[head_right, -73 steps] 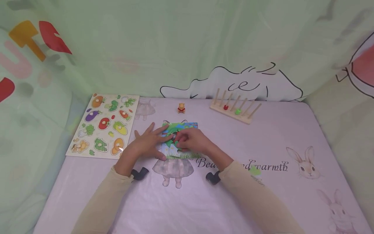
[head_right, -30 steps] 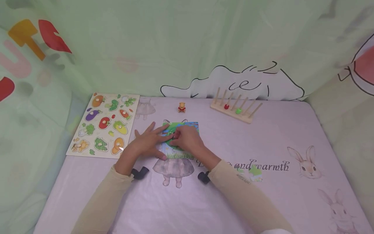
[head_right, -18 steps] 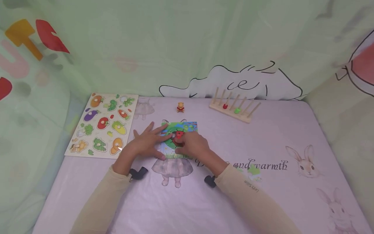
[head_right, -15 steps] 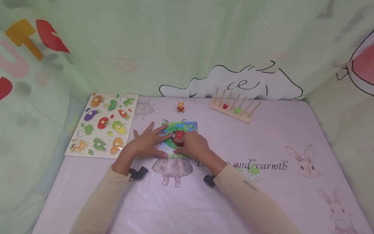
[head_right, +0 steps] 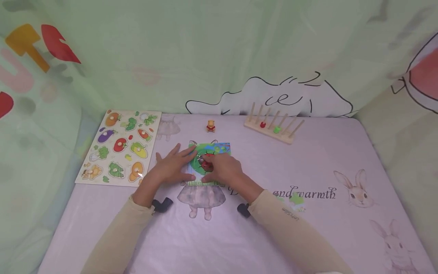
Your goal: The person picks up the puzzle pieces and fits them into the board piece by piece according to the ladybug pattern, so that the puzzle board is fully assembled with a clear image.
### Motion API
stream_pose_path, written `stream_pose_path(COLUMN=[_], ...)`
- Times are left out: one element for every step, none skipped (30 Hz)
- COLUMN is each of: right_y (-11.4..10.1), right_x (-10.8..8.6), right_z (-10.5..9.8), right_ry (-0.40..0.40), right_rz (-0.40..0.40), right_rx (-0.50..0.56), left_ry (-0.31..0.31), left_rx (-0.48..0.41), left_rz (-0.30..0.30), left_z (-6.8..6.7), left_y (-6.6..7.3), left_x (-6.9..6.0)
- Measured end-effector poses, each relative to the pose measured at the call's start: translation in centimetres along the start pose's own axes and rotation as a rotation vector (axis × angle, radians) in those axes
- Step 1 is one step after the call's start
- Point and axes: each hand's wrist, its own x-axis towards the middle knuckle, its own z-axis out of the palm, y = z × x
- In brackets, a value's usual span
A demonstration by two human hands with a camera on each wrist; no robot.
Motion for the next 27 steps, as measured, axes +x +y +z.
stream_pose_path(right_y=[-0.02, -0.03, -0.05, -0.08, -0.1, -0.12, -0.15, -0.18, -0.21, -0.22, -0.22, -0.21, -0.21, -0.2, -0.18, -0.17, -0.17, -0.18, -0.17, -0.16, -0.16, -0.17, -0.18, -0.17, -0.14, -0.12, -0.09], right_x=[0.07, 0.11, 0.15, 0.18, 0.21, 0.22, 0.22, 0.22, 0.21, 0.21, 0.21, 0.2, 0.2, 0.2, 0.22, 0.24, 0.24, 0.25, 0.28, 0.27, 0.29, 0.29, 0.3, 0.33, 0.36, 0.38, 0.43], right_z=[0.0, -0.01, -0.04, -0.06, -0.07, -0.09, -0.11, -0.12, -0.14, -0.14, -0.13, -0.13, -0.12, -0.12, -0.13, -0.15, -0.19, -0.21, -0.22, -0.25, -0.26, -0.27, -0.27, -0.26, -0.26, -0.26, -0.26], right_ry=[-0.003, -0.004, -0.004, -0.004, -0.003, -0.001, -0.001, -0.001, -0.001, -0.004, -0.008, -0.011, -0.013, -0.015, -0.017, -0.019, -0.02, -0.021, -0.022, -0.024, -0.026, -0.028, -0.031, -0.033, -0.035, -0.038, -0.039], right_rz=[0.0, 0.001, 0.004, 0.008, 0.011, 0.01, 0.011, 0.012, 0.012, 0.012, 0.01, 0.008, 0.006, 0.004, 0.0, -0.002, -0.001, 0.0, 0.003, 0.007, 0.012, 0.018, 0.022, 0.027, 0.029, 0.029, 0.024], right_rx=[-0.005, -0.008, -0.011, -0.013, -0.013, -0.011, -0.007, -0.004, 0.001, 0.005, 0.007, 0.007, 0.007, 0.006, 0.006, 0.003, 0.001, 0.0, -0.002, -0.004, -0.007, -0.009, -0.01, -0.011, -0.013, -0.012, -0.013], left_ry=[-0.002, -0.001, 0.0, 0.001, 0.003, 0.004, 0.005, 0.006, 0.003, 0.0, -0.004, -0.008, -0.01, -0.01, -0.011, -0.009, -0.008, -0.006, -0.002, 0.0, 0.001, 0.001, 0.003, 0.003, 0.002, 0.002, 0.001], left_rx=[-0.001, -0.001, 0.0, 0.001, 0.005, 0.007, 0.007, 0.007, 0.002, -0.004, -0.011, -0.02, -0.027, -0.032, -0.038, -0.039, -0.039, -0.037, -0.033, -0.03, -0.027, -0.02, -0.019, -0.017, -0.015, -0.015, -0.016], left_rz=[-0.003, 0.0, 0.002, 0.006, 0.01, 0.015, 0.02, 0.027, 0.032, 0.039, 0.045, 0.051, 0.056, 0.06, 0.061, 0.062, 0.062, 0.062, 0.062, 0.06, 0.058, 0.054, 0.051, 0.047, 0.04, 0.034, 0.029], left_z=[-0.01, 0.01, 0.06, 0.1, 0.15, 0.19, 0.25, 0.31, 0.34, 0.32, 0.31, 0.28, 0.23, 0.17, 0.09, 0.05, 0.02, 0.01, 0.0, 0.02, 0.03, 0.04, 0.05, 0.03, 0.0, -0.06, -0.14], left_y=[0.01, 0.01, -0.02, -0.06, -0.13, -0.21, -0.33, -0.46, -0.57, -0.66, -0.76, -0.83, -0.89, -0.93, -0.93, -0.95, -0.96, -0.96, -0.95, -0.93, -0.9, -0.86, -0.81, -0.74, -0.67, -0.6, -0.52], left_x=[0.01, 0.02, 0.06, 0.07, 0.07, 0.05, 0.04, 0.02, -0.02, -0.09, -0.13, -0.17, -0.2, -0.24, -0.27, -0.28, -0.28, -0.26, -0.23, -0.19, -0.16, -0.12, -0.08, -0.07, -0.07, -0.08, -0.1])
